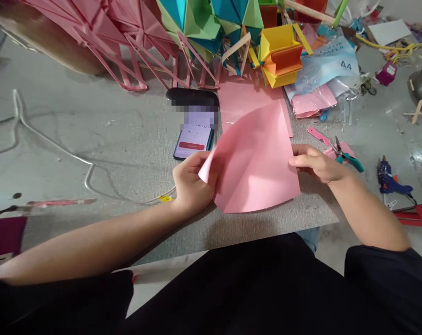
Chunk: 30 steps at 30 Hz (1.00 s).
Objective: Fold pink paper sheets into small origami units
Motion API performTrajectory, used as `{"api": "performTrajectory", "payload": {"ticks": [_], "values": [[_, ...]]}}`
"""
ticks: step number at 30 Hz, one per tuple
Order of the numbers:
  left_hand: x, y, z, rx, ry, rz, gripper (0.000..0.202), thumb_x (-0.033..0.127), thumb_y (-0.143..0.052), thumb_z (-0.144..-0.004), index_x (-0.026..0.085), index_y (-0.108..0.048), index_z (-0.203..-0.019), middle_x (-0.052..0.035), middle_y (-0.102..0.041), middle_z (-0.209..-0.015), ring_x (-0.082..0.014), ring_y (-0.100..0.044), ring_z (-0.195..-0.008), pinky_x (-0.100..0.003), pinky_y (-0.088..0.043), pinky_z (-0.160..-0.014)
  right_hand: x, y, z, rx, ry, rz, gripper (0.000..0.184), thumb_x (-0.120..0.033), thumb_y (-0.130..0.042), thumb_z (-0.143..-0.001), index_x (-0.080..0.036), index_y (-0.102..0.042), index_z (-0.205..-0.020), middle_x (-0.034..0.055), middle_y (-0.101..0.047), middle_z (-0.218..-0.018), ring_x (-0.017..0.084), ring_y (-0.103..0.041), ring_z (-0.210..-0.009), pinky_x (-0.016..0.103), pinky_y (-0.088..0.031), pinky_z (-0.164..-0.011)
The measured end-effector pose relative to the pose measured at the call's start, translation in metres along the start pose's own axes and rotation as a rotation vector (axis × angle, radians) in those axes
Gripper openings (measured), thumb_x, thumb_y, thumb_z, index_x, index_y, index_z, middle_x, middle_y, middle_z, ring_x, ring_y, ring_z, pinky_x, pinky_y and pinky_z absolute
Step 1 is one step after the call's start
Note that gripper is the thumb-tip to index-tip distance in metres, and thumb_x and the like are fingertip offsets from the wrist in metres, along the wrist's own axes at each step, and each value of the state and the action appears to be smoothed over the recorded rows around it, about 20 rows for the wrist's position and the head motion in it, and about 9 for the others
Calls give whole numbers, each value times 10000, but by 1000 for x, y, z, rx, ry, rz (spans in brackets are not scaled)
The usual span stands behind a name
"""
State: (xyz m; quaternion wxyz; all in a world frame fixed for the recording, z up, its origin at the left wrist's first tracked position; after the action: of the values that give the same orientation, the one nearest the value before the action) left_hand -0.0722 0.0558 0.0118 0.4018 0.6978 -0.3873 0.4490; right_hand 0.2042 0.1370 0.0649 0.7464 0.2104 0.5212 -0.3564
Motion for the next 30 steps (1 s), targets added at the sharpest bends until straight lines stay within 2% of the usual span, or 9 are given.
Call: {"api": "performTrajectory", "payload": {"ticks": [3, 6, 8, 11, 15, 18, 21, 26, 30], "values": [[7, 0, 6, -8, -152, -9, 140, 260, -786, -913, 195, -849, -1019, -45, -878, -911, -168, -785, -745, -277, -653, -684, -6, -16, -5, 119, 94, 55, 351, -537, -934, -873, -253, -815, -1040, 18, -845, -971, 228, -794, -928, 365, -651, -864], [7, 1, 8, 10, -184, 42, 154, 204, -837, -892, 203, -856, -1045, -44, -895, -956, -176, -826, -791, -276, -680, -716, -4, -22, -14, 196, 82, 60, 390, -506, -1019, -810, -239, -818, -1010, 32, -861, -986, 228, -802, -874, 367, -661, -797], [4, 0, 5, 8, -122, 125, 166, 243, -891, -877, 210, -847, -1034, -49, -899, -971, -181, -837, -813, -278, -690, -725, -1, -18, -21, 203, 113, 3, 435, -473, -1075, -734, -233, -818, -990, 30, -867, -963, 228, -808, -851, 373, -677, -788], [-2, -6, -1, -89, 15, 208, 220, 306, -916, -846, 214, -838, -1030, -63, -897, -972, -186, -837, -838, -280, -690, -729, 9, -4, -31, 204, 163, -107, 483, -462, -1099, -687, -238, -820, -1013, 28, -881, -971, 237, -827, -867, 408, -707, -843], [-4, -11, -3, -232, 96, 139, 126, 225, -864, -810, 207, -842, -933, -46, -871, -863, -182, -795, -756, -259, -634, -635, 24, 11, -36, 246, 210, -130, 478, -528, -1070, -728, -249, -837, -1038, 31, -885, -978, 234, -829, -863, 420, -714, -855], [-4, -7, -5, -237, 129, 88, 41, 211, -804, -868, 199, -818, -831, -18, -804, -731, -167, -745, -680, -239, -572, -565, 29, 16, -34, 270, 219, -54, 426, -544, -1045, -765, -232, -848, -977, 39, -873, -943, 246, -826, -872, 409, -704, -814], [-4, -5, -8, -255, 160, 114, 70, 248, -814, -901, 197, -844, -864, -30, -820, -766, -179, -778, -740, -250, -606, -616, 29, 19, -30, 290, 215, 44, 397, -542, -1033, -779, -220, -856, -928, 44, -857, -894, 255, -815, -872, 389, -685, -757], [-10, -7, -8, -284, 184, 218, 158, 370, -915, -927, 250, -900, -1030, -61, -901, -993, -212, -846, -896, -316, -707, -777, 20, 17, -25, 264, 260, 136, 364, -537, -1002, -812, -229, -882, -965, 52, -867, -933, 282, -819, -950, 423, -697, -817], [-21, -2, -5, -269, 218, 308, 292, 571, -889, -971, 299, -883, -1080, -58, -897, -1048, -216, -833, -864, -347, -699, -703, 7, 17, -18, 254, 283, 198, 260, -492, -989, -820, -268, -913, -929, 45, -867, -921, 273, -811, -942, 408, -685, -828]]}}
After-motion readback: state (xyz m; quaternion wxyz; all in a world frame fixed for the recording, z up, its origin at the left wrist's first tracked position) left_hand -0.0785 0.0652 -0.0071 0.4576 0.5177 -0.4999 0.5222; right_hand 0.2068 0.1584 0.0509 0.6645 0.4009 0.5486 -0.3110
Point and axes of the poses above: each hand's wrist, its own z-axis away from the middle knuckle, its own y-axis out of the back of the hand, x = y × z, the point moved 5 cm from there along -z, towards the middle knuckle
